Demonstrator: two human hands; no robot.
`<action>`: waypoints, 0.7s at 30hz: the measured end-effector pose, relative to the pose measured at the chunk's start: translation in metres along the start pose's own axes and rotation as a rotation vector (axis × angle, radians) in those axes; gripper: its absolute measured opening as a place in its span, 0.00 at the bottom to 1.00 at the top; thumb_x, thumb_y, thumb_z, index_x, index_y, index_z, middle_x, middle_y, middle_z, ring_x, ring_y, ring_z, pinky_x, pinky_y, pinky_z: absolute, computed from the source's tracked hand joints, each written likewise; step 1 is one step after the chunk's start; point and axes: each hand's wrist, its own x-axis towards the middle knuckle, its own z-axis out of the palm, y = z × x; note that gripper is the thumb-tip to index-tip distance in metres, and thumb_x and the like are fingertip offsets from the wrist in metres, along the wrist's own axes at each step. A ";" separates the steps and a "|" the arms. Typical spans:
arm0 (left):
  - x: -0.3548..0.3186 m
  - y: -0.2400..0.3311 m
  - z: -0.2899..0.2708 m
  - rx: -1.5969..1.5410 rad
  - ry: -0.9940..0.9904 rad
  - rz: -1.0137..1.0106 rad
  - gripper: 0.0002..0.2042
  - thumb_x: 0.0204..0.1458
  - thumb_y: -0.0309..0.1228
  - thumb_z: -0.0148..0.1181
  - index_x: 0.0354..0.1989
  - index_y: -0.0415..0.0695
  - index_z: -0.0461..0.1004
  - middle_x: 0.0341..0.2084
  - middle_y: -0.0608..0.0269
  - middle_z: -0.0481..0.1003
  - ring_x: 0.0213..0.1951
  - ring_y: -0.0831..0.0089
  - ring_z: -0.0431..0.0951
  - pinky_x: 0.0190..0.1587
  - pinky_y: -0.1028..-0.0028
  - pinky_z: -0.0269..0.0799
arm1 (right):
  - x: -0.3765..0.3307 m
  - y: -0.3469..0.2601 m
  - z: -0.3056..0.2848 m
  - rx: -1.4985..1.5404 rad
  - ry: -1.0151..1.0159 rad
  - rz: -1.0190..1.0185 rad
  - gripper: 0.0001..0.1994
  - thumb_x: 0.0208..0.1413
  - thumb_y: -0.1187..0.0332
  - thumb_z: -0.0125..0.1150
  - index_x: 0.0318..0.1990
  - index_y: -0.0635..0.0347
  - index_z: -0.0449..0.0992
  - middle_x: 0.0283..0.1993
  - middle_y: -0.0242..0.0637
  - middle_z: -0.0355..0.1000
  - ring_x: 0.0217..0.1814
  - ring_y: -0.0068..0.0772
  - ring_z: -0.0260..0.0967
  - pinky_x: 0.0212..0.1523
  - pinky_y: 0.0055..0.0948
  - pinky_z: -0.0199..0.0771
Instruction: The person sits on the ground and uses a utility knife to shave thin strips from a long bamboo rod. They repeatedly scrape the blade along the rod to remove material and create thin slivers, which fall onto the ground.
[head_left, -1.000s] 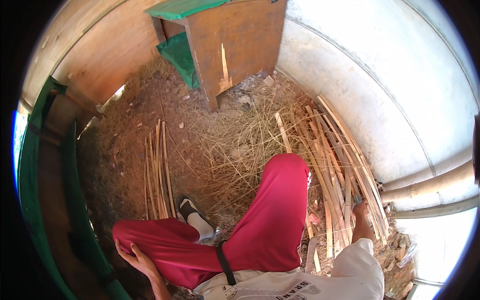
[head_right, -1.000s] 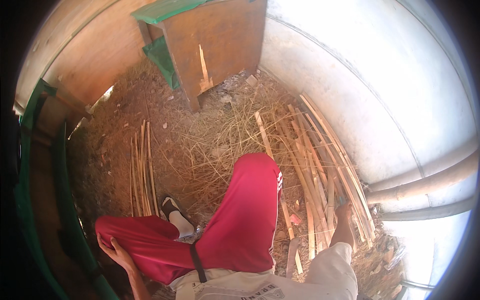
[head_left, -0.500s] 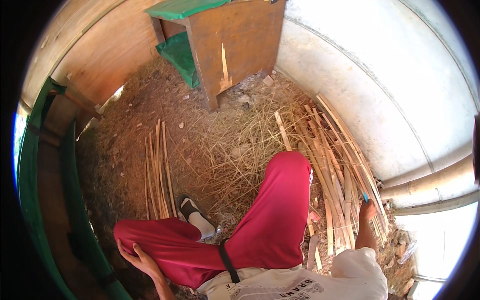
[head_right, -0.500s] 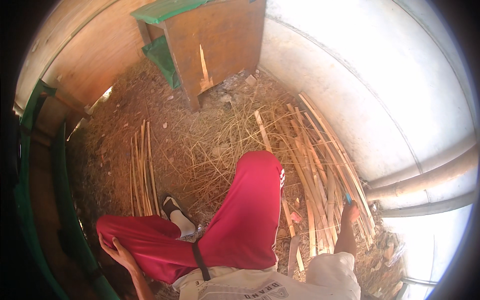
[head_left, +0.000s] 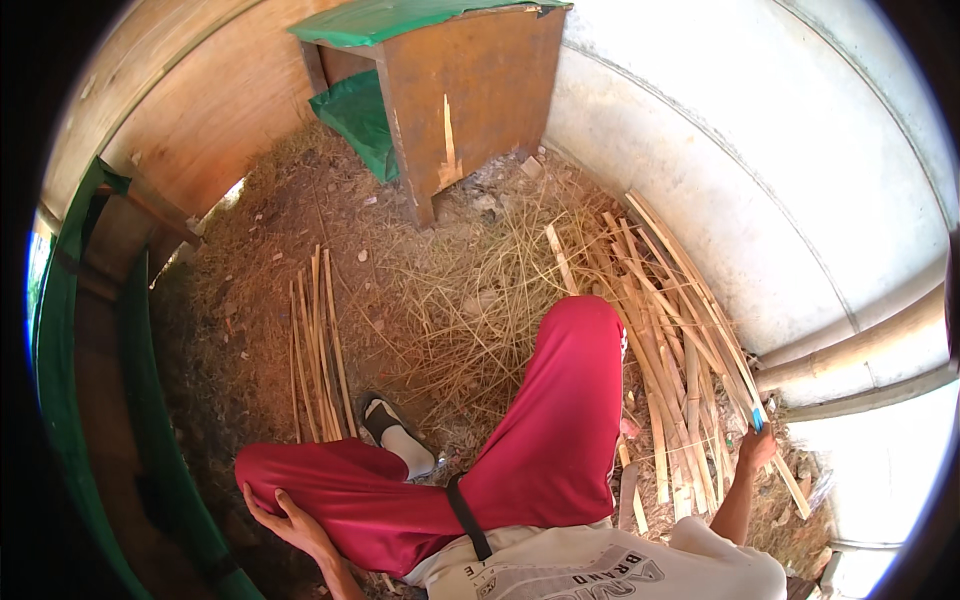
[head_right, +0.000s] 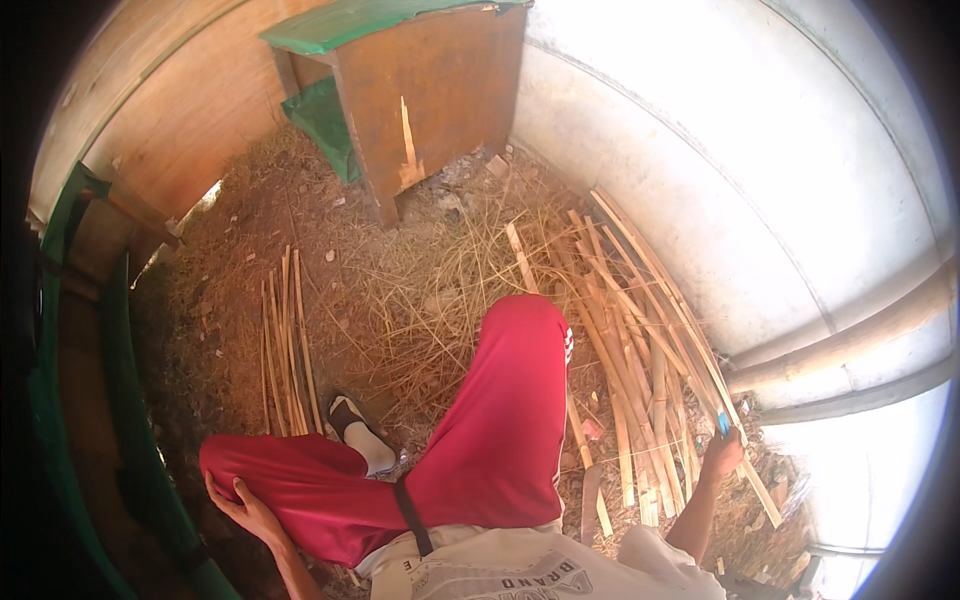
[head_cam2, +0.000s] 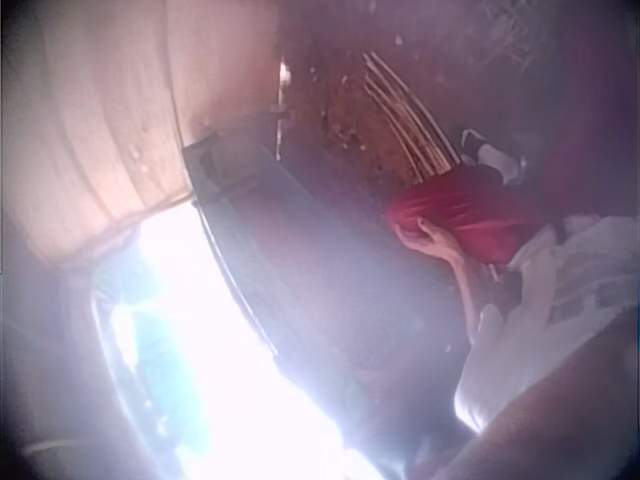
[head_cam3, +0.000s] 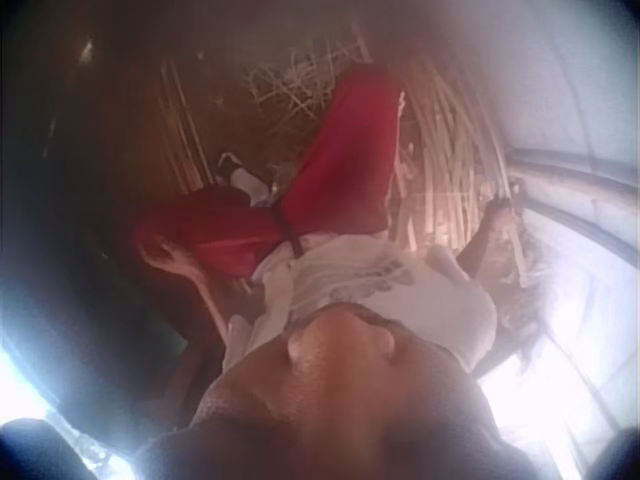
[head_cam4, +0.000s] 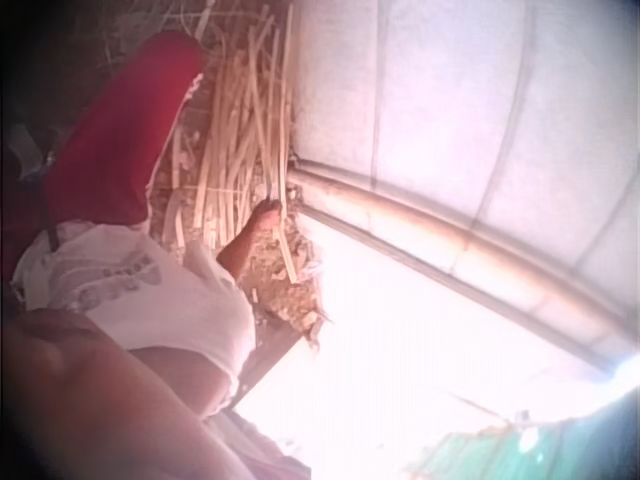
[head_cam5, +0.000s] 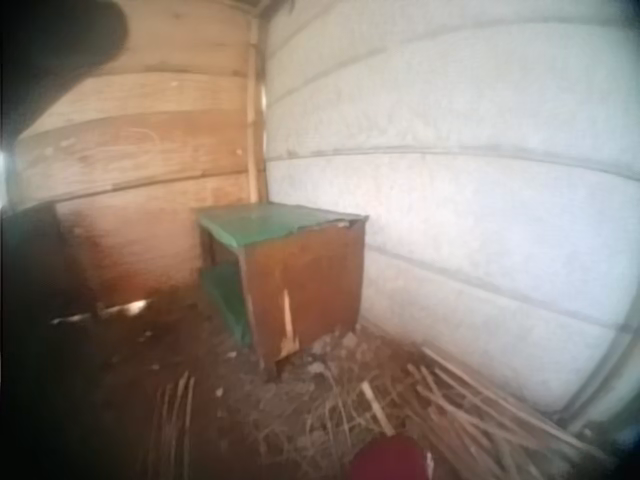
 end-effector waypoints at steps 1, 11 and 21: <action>-0.001 0.000 -0.001 -0.001 0.003 -0.001 0.26 0.64 0.33 0.53 0.69 0.40 0.59 0.68 0.51 0.60 0.69 0.55 0.58 0.72 0.59 0.48 | -0.004 0.003 -0.015 0.002 -0.018 0.044 0.09 0.51 0.60 0.68 0.33 0.54 0.79 0.29 0.45 0.78 0.31 0.55 0.77 0.31 0.51 0.72; 0.002 0.010 -0.003 0.397 -0.130 0.181 0.31 0.58 0.35 0.58 0.71 0.45 0.58 0.71 0.46 0.53 0.71 0.41 0.50 0.71 0.51 0.50 | -0.045 0.173 -0.076 -0.082 0.089 0.250 0.21 0.50 0.52 0.67 0.46 0.55 0.83 0.33 0.50 0.80 0.35 0.54 0.78 0.35 0.49 0.74; 0.038 0.042 -0.046 0.675 -0.676 0.600 0.27 0.51 0.41 0.64 0.60 0.44 0.73 0.73 0.50 0.51 0.74 0.40 0.43 0.71 0.39 0.40 | -0.059 0.218 -0.145 -0.167 0.154 0.475 0.25 0.50 0.45 0.67 0.48 0.52 0.83 0.37 0.48 0.81 0.36 0.52 0.79 0.39 0.49 0.75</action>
